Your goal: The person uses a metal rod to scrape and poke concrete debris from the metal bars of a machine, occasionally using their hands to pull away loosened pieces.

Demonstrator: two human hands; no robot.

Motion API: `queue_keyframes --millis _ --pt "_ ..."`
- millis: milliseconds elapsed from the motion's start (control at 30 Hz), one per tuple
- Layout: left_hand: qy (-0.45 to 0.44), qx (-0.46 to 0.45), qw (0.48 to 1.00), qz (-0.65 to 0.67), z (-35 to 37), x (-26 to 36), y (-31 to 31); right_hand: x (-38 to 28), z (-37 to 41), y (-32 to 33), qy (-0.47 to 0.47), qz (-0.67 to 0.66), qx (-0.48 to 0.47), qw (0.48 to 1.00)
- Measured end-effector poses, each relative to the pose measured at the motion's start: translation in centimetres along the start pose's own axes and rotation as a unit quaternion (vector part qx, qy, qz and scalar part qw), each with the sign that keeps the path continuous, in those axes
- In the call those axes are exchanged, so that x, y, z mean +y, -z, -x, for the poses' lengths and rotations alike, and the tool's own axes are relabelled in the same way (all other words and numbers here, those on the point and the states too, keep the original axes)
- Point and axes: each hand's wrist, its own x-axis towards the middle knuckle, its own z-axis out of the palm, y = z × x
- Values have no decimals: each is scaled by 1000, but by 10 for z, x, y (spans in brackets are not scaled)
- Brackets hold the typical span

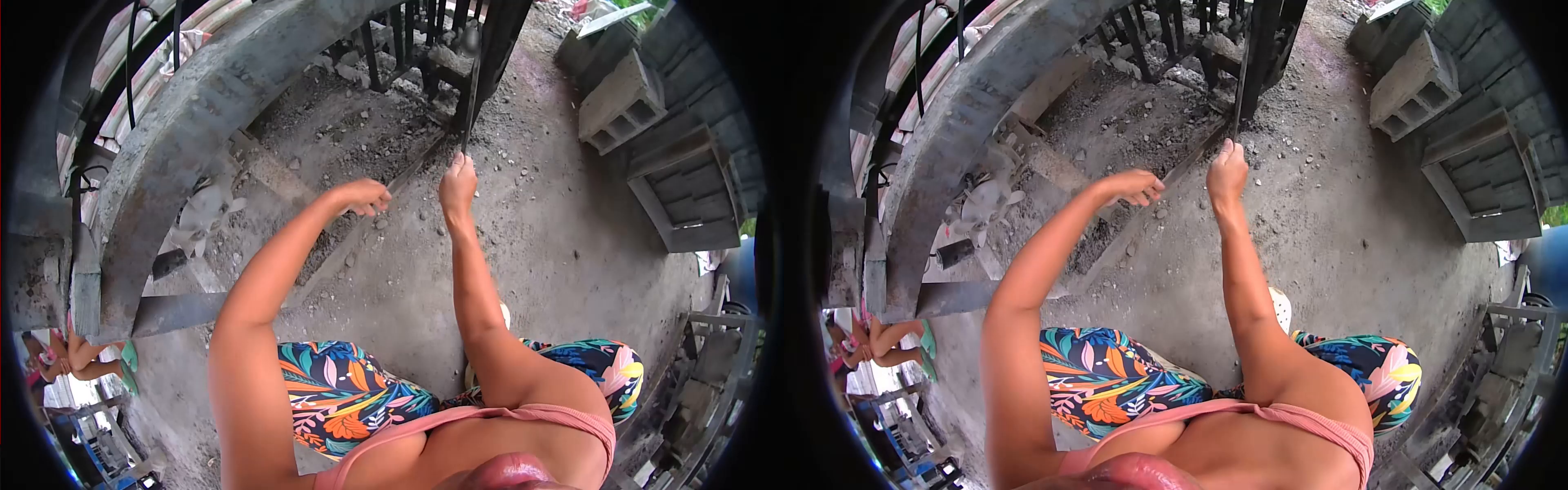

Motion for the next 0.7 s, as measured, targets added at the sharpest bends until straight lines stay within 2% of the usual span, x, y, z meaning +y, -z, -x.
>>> queue_keyframes --millis 33,100,133,200,233,300,333,367,400,433,467,533,567,633,667,700 --pt "29 1 999 -22 -2 -2 0 -8 4 2 -3 -1 2 1000" --pt "47 12 997 -52 -3 8 4 -28 9 4 59 -115 48 990" --pt "22 17 999 -36 -3 12 2 -37 14 13 55 -118 50 990" --pt "6 22 999 -24 -1 16 1 -56 22 26 152 -246 90 953" --pt "-3 15 1000 -15 -1 18 -1 -59 21 25 147 -249 91 953" --pt "-13 9 1000 -6 -2 20 -3 -61 8 23 269 -363 139 881" --pt "-11 7 1000 -20 -3 19 -4 -37 -3 7 297 -367 158 867" --pt "-11 4 999 -34 -4 18 -7 -11 -9 -15 298 -367 159 867" --pt "-14 4 999 -33 -4 16 -12 16 -14 -34 169 -130 88 973" --pt "-10 2 999 -44 -5 15 -13 30 -19 -41 26 119 14 992" --pt "-8 2 998 -59 -3 18 -11 32 -20 -36 29 117 21 993" --pt "-23 -2 998 -51 3 23 -6 36 -14 -32 -1 93 -54 994" --pt "-33 -17 999 -28 5 23 -11 28 -8 -26 2 94 -56 994" --pt "-45 -13 999 -16 3 17 -16 10 16 -10 -11 -20 -7 1000" --pt "-35 -17 999 -30 -1 13 -16 -1 24 -7 30 -89 26 995" --pt "-27 -18 998 -47 -5 9 -15 -14 25 -2 29 -87 22 996"
